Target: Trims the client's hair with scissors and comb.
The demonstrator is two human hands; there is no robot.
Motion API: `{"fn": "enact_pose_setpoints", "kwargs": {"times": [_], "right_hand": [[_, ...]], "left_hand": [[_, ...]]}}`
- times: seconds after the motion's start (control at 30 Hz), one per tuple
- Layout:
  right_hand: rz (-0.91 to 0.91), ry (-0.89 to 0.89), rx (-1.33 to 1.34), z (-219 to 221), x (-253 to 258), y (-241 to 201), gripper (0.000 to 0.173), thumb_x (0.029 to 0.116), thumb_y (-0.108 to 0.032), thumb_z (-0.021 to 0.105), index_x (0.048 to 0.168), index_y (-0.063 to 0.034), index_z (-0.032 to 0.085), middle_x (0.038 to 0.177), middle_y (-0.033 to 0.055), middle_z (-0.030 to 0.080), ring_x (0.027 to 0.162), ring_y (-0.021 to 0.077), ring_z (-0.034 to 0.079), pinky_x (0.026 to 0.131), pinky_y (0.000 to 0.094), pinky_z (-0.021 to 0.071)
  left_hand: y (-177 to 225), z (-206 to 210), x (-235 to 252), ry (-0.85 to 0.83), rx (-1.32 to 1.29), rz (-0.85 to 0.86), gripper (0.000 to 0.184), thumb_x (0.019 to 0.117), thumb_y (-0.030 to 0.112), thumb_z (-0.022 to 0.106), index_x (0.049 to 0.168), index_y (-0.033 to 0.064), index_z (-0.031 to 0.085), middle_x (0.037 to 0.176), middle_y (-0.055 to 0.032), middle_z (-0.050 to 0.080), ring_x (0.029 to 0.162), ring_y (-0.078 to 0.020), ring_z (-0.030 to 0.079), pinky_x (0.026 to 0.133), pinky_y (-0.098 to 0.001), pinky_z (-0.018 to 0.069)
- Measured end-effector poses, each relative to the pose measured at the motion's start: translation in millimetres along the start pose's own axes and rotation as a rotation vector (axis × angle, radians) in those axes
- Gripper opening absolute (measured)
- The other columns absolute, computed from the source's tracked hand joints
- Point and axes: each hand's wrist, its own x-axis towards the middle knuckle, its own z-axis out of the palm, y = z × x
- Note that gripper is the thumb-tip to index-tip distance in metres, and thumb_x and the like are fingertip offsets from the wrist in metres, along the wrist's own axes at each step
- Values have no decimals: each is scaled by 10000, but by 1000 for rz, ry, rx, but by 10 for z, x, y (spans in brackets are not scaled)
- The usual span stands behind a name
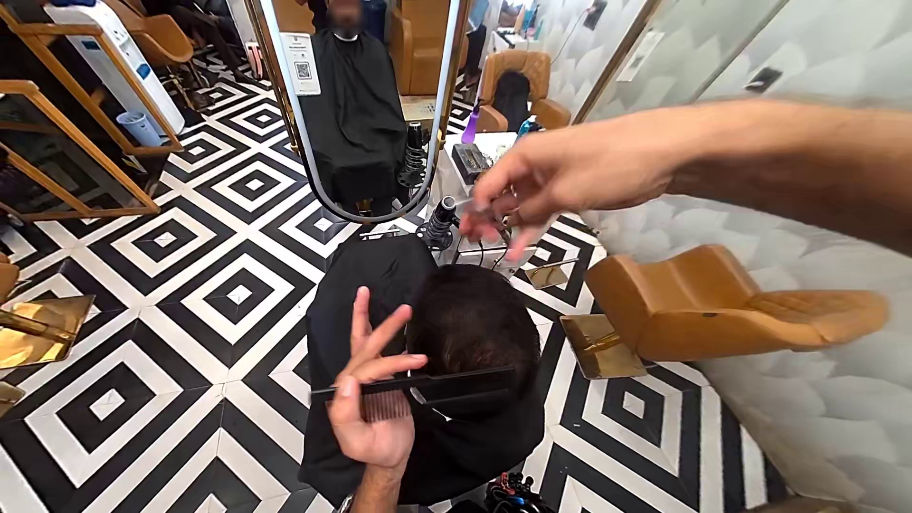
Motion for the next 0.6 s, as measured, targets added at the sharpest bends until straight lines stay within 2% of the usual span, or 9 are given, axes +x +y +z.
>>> {"fn": "enact_pose_setpoints", "kwargs": {"times": [0.03,0.1,0.17,0.2,0.27,0.33,0.43,0.53,0.6], "right_hand": [[6,107,183,-15,-37,38,224,964,94,528,941,-29,714,1069,81,737,905,185,730,781,350,639],[49,336,478,128,-70,27,298,909,83,427,684,-42,576,870,86,721,796,207,727,749,414,646],[23,386,398,423,-80,-50,247,896,-55,476,704,-85,629,750,32,690,670,131,661,611,333,574],[-35,310,217,584,-89,-89,264,968,-153,508,819,-102,720,762,-1,711,664,82,633,594,289,512],[-191,160,-162,873,-74,-140,221,1053,-300,556,1040,-158,725,794,-72,677,690,22,618,617,249,517],[-350,225,-297,1026,21,-92,168,1038,-228,593,1022,-121,721,724,-61,659,632,25,600,577,227,493],[-341,412,-520,863,169,55,157,1012,-156,580,1014,-83,719,742,37,650,697,197,623,657,401,511],[-228,378,-667,713,158,307,164,1001,-210,597,978,-143,744,735,32,633,743,243,620,671,466,487],[-171,279,-670,788,-37,380,155,991,-232,631,965,-162,766,750,33,636,758,246,631,670,479,502]], "left_hand": [[33,3,58,77,-35,26,708,1068,485,199,889,147,794,1357,-95,666,1506,-338,339,1277,-441,188],[67,39,157,216,-81,64,705,1070,456,199,835,108,765,1196,-90,724,1335,-279,542,1174,-385,368],[90,111,226,310,-87,75,714,1077,428,162,848,101,754,1082,-65,745,1174,-217,641,1053,-340,476],[98,151,247,333,-74,71,725,1077,420,137,858,106,753,1053,-52,750,1126,-193,662,1010,-321,503],[100,223,256,346,-64,45,732,1079,428,122,898,115,758,1043,-37,754,1108,-173,673,984,-309,522],[55,236,226,359,-50,21,689,1090,484,186,986,130,767,1138,-39,749,1152,-176,663,992,-314,520],[-121,83,53,458,55,-86,611,1104,479,237,1093,106,721,1279,-62,705,1274,-206,604,1050,-369,485],[-368,-193,-321,560,157,-266,595,1107,438,271,951,68,709,1353,-78,671,1275,-211,599,1019,-375,493],[-495,-343,-649,434,124,-279,577,1082,477,379,788,112,715,1378,-94,655,1314,-253,575,1069,-392,470]]}}
